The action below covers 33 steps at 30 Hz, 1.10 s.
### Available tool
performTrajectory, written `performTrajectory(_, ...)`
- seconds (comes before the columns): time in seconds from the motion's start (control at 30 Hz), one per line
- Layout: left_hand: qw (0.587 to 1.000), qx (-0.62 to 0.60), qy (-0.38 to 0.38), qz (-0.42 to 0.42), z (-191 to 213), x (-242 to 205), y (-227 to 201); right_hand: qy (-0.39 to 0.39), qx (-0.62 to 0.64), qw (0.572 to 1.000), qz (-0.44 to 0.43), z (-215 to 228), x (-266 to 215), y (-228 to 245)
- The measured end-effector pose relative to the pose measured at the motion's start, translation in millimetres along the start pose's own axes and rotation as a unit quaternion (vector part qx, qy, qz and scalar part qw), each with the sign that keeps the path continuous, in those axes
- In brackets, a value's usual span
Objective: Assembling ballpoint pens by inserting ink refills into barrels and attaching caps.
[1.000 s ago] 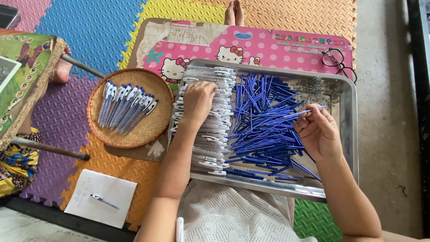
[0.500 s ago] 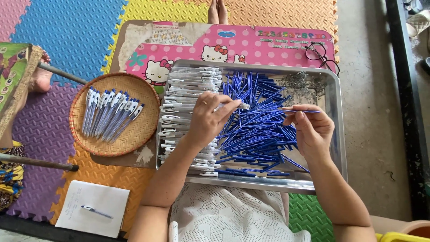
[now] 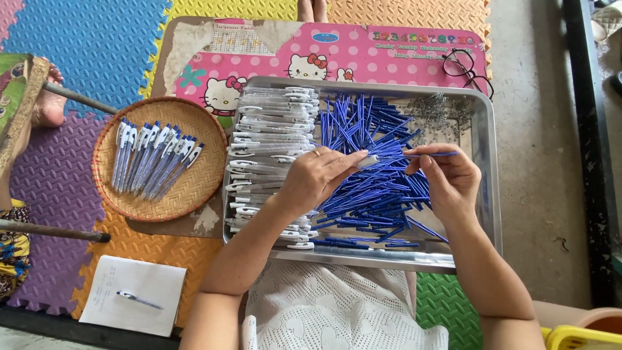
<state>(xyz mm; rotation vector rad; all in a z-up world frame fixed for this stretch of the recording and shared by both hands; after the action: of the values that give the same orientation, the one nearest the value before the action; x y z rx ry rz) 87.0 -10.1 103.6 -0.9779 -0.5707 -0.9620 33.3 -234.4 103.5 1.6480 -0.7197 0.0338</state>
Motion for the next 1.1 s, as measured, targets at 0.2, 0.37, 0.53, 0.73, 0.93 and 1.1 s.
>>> performTrajectory(0.2, 0.891, -0.368, 0.112, 0.240, -55, -30, -11, 0.031, -0.023, 0.999, 0.030, -1, 2, 4)
performTrajectory(0.37, 0.824, -0.463, 0.117, 0.303, -71, -39, -9, 0.049, -0.059, 0.996, 0.049, -1, -4, 4)
performTrajectory(0.53, 0.802, -0.494, 0.093, 0.324, -67, -33, 0, 0.074, -0.132, 0.984, 0.097, -18, -9, 13)
performTrajectory(0.73, 0.789, -0.511, 0.053, 0.336, -58, -28, 15, 0.173, -0.264, 0.930, 0.188, -32, -2, 34)
performTrajectory(0.93, 0.708, -0.590, -0.030, 0.387, -47, -28, 40, 0.187, -0.507, 0.838, 0.074, 19, 26, 13)
performTrajectory(1.1, 0.679, -0.599, -0.059, 0.419, -46, -32, 54, 0.347, -0.675, 0.627, -0.175, 44, 2, -62)
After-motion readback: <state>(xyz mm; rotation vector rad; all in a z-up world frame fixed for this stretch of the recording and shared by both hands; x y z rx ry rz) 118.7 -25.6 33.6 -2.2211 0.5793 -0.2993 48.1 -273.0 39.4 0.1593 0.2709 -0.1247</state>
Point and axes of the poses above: each hand's wrist, its own x-axis towards the middle knuckle, its own z-axis out of the back of the hand, y = z × x, the point moved 10 cm from there along x, towards the middle knuckle, and after that the axes turned 8 degrees about -y, right-handed, at the moved point
